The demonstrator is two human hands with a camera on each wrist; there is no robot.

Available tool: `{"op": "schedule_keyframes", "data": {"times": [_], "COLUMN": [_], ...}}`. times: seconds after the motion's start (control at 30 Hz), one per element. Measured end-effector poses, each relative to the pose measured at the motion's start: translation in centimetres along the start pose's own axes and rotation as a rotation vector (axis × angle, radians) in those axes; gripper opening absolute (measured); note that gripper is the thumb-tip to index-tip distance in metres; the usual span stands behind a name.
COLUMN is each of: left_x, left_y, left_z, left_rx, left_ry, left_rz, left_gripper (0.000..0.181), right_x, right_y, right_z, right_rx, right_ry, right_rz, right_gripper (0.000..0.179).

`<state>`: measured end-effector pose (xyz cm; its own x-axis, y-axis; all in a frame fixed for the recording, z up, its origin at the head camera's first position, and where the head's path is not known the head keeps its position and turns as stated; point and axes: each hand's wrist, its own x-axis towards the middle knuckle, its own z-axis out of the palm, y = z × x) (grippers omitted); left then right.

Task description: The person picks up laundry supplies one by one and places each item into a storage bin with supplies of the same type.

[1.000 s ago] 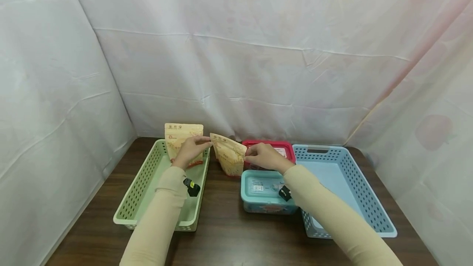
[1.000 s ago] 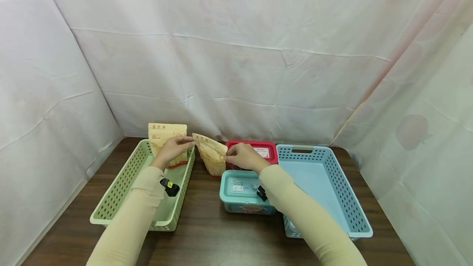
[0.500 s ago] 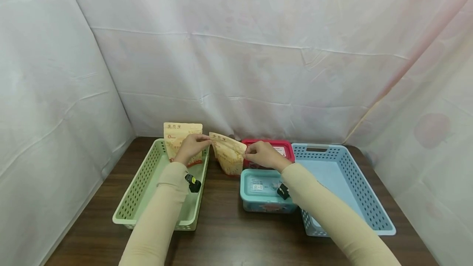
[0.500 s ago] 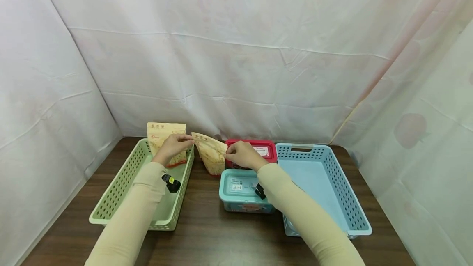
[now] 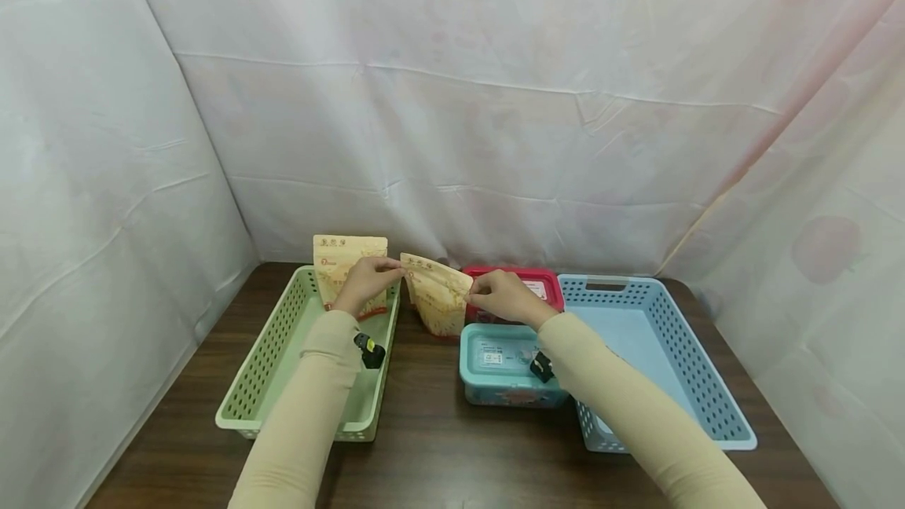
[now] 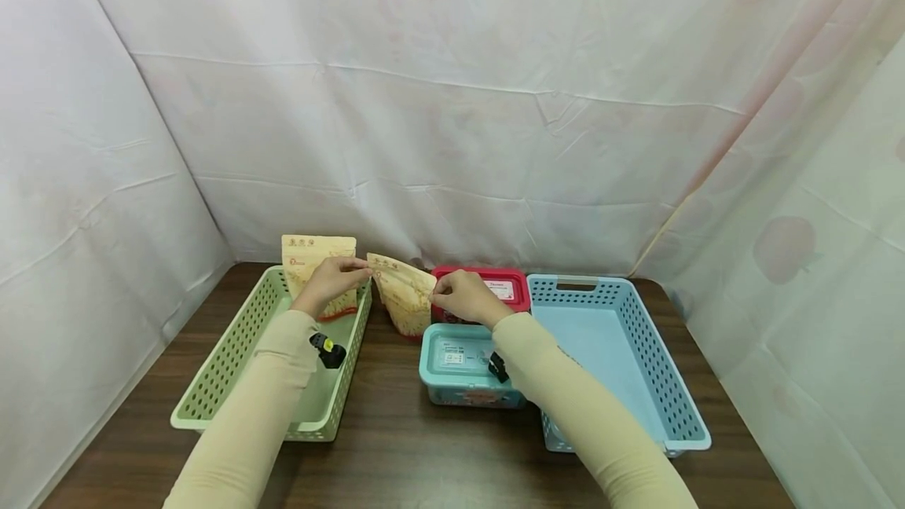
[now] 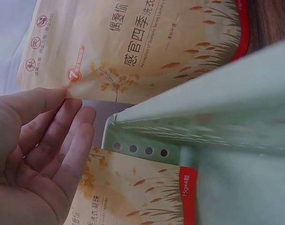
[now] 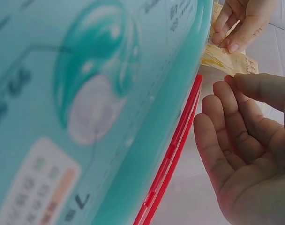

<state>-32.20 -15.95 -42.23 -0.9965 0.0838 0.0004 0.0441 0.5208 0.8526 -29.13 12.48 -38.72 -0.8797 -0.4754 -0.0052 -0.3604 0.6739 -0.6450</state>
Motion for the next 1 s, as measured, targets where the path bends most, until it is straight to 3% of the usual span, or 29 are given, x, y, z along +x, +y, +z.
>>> {"op": "schedule_keyframes", "data": {"times": [0.33, 0.77, 1.0], "left_x": [-0.7, -1.7, -2.6], "left_y": [0.7, 1.5, 2.5], "left_z": [-0.6, -1.3, -1.9], "left_rx": [-0.081, -0.131, -0.228], "left_ry": [-0.007, -0.005, -0.006], "left_rz": [-0.012, -0.018, 0.010], "left_gripper": [0.036, 0.039, 0.040], "right_x": [-0.2, -0.7, -1.2], "right_y": [0.0, -0.7, -1.0], "right_z": [0.0, -0.3, -0.5], "right_rx": [0.000, -0.032, 0.012], "right_ry": [0.017, 0.133, 0.224], "right_rz": [0.048, -0.032, -0.086], "right_gripper": [0.019, 0.013, 0.010]}}
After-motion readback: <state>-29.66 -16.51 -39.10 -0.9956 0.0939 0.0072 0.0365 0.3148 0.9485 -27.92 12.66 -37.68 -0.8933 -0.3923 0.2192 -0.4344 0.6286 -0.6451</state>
